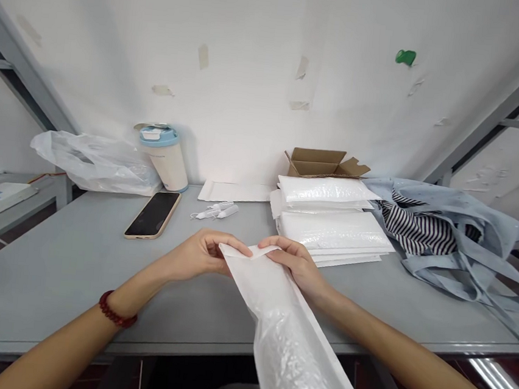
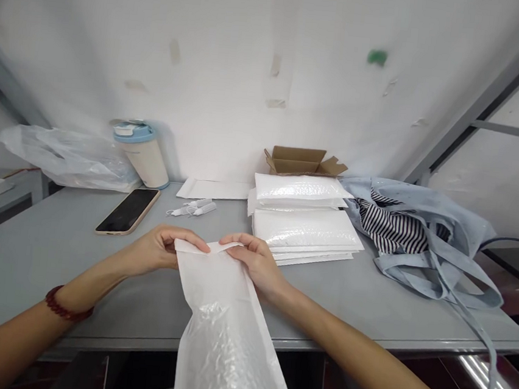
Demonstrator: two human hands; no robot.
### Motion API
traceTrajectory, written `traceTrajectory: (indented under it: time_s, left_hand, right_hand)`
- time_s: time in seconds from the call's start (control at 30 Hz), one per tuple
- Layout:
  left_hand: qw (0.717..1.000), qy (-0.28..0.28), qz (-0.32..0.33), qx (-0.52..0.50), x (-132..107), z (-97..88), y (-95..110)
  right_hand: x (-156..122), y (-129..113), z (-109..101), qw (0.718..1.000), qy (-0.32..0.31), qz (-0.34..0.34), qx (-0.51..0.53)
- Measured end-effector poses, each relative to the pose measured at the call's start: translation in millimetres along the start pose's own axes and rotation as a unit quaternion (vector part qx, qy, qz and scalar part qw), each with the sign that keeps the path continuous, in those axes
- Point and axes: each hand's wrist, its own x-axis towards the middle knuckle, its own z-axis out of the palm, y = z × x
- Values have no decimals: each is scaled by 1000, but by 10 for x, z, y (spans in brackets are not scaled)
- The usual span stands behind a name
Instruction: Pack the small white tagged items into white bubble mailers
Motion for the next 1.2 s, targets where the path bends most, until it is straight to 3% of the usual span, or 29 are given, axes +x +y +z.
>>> traceTrajectory:
  time_s: [0.17,0.27,0.33,0.5,0.63,0.73,1.0,1.2]
  left_hand:
    - [989,119,88,5,86,61,-38]
    - [980,182,86,1,170,43,30]
    - [986,158,54,-24,273,60,96]
    - [996,38,8,-82,692,195,175]
    - [992,-21,-17,-125,1026,267,170]
    - [988,-28,-48,-148,1178,298,164]
    - [984,71,-11,-165,1281,318,112]
    - [987,137,-2,-82,1239,241,28]
  right_hand:
    - [10,49,-8,985,-161,55,36]
    - [-9,119,-4,977,-207,52,28]
    - [-25,155,6,973,-226,42,18]
    - [-66,184,45,948,-306,60,-60]
    - [-77,184,54,937,-317,69,-128]
    - [-68,189,47,937,-309,68,-148]
    - [-52,209,43,938,-299,56,-168]
    - [-31,201,27,941,-289,40,-169]
